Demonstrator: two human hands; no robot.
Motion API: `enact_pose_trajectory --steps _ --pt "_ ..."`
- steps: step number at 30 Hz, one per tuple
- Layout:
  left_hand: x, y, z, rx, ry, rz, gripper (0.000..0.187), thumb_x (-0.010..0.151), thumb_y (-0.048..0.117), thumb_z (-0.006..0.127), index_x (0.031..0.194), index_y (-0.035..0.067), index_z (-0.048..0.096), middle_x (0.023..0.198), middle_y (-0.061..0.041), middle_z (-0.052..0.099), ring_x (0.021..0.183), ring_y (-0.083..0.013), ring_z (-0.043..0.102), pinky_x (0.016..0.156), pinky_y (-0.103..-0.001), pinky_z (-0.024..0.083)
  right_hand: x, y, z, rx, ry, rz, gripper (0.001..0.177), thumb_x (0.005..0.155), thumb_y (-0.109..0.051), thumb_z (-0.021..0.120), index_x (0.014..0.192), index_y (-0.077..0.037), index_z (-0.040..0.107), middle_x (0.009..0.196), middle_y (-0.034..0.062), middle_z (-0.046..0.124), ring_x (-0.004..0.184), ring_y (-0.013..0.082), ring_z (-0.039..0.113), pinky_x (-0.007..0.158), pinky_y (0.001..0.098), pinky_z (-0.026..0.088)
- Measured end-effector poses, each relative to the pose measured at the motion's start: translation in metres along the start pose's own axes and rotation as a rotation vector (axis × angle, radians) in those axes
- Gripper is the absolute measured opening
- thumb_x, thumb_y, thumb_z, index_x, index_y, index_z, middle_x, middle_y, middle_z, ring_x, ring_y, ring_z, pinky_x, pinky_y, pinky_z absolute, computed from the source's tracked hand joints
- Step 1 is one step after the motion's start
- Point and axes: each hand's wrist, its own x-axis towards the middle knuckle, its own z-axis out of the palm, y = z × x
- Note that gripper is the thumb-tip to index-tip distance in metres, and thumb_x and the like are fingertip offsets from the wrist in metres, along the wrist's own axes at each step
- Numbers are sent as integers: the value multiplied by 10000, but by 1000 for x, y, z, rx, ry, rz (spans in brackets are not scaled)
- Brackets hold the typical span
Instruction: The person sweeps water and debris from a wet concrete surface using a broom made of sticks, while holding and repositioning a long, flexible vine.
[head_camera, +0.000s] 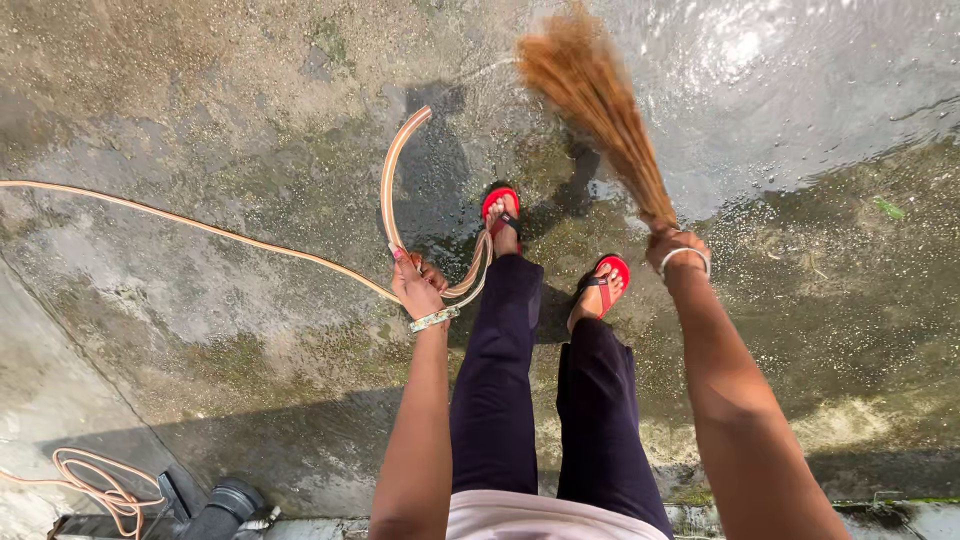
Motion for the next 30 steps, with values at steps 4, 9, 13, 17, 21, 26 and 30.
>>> enact_pose_trajectory --steps 4,9,13,17,21,26,30 --pt "38 23 3 74 -50 16 463 1070 483 498 787 117 471 567 39 336 425 -70 256 397 -272 187 -23 97 -34 259 -51 271 556 1028 -485 515 1551 -609 374 1237 268 695 1051 430 726 871 505 611" --pt "84 26 -5 26 -50 -108 457 1054 484 512 775 128 453 559 58 305 400 -63 225 387 -280 171 -73 55 -12 219 71 115 821 965 -423 658 1641 -520 203 1095 223 748 941 416 742 889 466 601" --pt "108 41 -14 60 19 -173 466 1057 493 493 771 127 455 535 46 291 384 -78 226 379 -287 173 -114 -85 35 170 124 -311 711 973 -448 601 1579 -517 235 1034 174 734 769 346 755 652 464 641" --pt "125 65 -41 113 29 -165 420 1065 450 480 809 116 488 562 43 312 403 -80 233 386 -295 178 -96 -269 23 -246 -278 -661 507 1077 -506 385 1522 -620 172 1543 247 387 1071 282 702 770 401 651" --pt "145 83 -60 113 179 -173 383 1047 428 487 832 113 516 556 35 313 404 -96 263 392 -309 222 -68 -392 -8 -433 -133 -727 420 1123 -572 349 1474 -407 510 1408 62 576 1220 237 634 1146 687 310" --pt "160 91 -82 36 185 -168 431 1060 471 494 814 117 493 570 37 340 408 -79 257 388 -287 203 6 -282 -43 -173 -136 -450 477 1067 -401 388 1526 -533 378 1310 162 642 1089 345 687 916 483 573" --pt "165 83 -92 -2 184 -176 423 1057 461 523 812 117 503 574 39 345 410 -81 275 389 -281 203 -19 -117 -62 6 -101 40 536 1059 -624 381 1581 -545 292 1298 279 647 1141 431 653 957 493 549"
